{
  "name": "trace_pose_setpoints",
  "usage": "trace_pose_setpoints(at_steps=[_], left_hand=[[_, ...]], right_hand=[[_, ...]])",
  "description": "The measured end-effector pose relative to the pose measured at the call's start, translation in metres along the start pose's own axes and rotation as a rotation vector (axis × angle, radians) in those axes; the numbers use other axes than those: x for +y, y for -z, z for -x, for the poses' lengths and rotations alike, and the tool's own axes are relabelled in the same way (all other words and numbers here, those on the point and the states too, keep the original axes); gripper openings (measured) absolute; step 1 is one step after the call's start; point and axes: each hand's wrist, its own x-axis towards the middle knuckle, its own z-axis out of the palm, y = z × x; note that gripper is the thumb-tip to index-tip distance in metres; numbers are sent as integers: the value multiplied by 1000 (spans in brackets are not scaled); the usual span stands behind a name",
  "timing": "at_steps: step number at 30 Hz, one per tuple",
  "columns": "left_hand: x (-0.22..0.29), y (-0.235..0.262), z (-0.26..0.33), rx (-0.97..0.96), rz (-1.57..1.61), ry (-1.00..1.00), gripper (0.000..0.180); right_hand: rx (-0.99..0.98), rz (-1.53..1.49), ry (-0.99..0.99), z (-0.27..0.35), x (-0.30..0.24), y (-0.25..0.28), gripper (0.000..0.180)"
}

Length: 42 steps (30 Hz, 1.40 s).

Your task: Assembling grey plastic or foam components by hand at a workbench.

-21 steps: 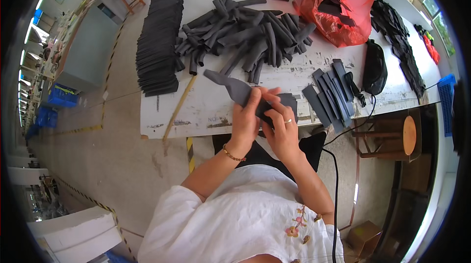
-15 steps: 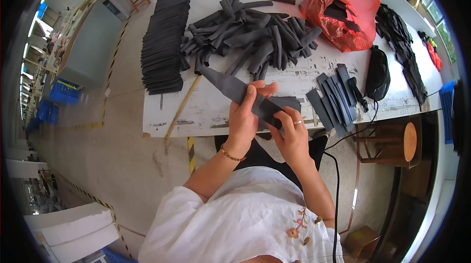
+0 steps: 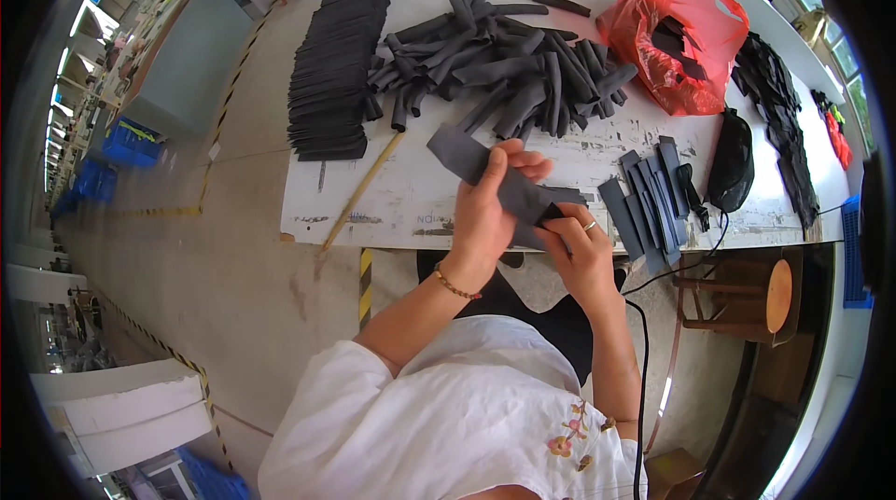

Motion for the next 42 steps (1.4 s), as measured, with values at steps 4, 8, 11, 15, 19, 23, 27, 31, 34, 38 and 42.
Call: trace_pose_setpoints(at_steps=[4, 8, 11, 15, 19, 23, 27, 31, 34, 38, 42], left_hand=[[-14, -8, 8, -40, 15, -74, 35], [-20, -7, 12, -11, 33, -71, 34], [-24, -5, 11, 6, 41, -63, 34], [-24, -2, 9, 0, 39, -45, 34], [-18, -4, 5, 89, 50, 33, 32], [6, -2, -7, 205, -5, -184, 30], [12, -2, -11, 223, -47, -204, 28], [11, -3, -11, 261, -48, -165, 27], [6, -4, -6, 317, -46, -152, 27], [-1, 0, -2, 331, -96, -180, 27], [-2, 3, -2, 356, -85, -186, 28]], right_hand=[[44, -34, 52, -8, 2, -5, 17], [52, -66, 22, -7, 3, -10, 16], [44, -79, 3, -7, 7, -12, 15], [22, -87, -5, -9, 10, -13, 15], [12, -85, 4, -10, 9, -15, 14], [-20, -119, -75, -6, 11, -15, 13], [-37, -108, -66, 1, 10, -17, 12], [-7, -56, -1, 8, 11, -19, 12], [0, -26, 12, 10, 13, -19, 12], [-3, -62, 7, 9, 13, -21, 13], [0, -77, 16, 10, 14, -24, 12]])
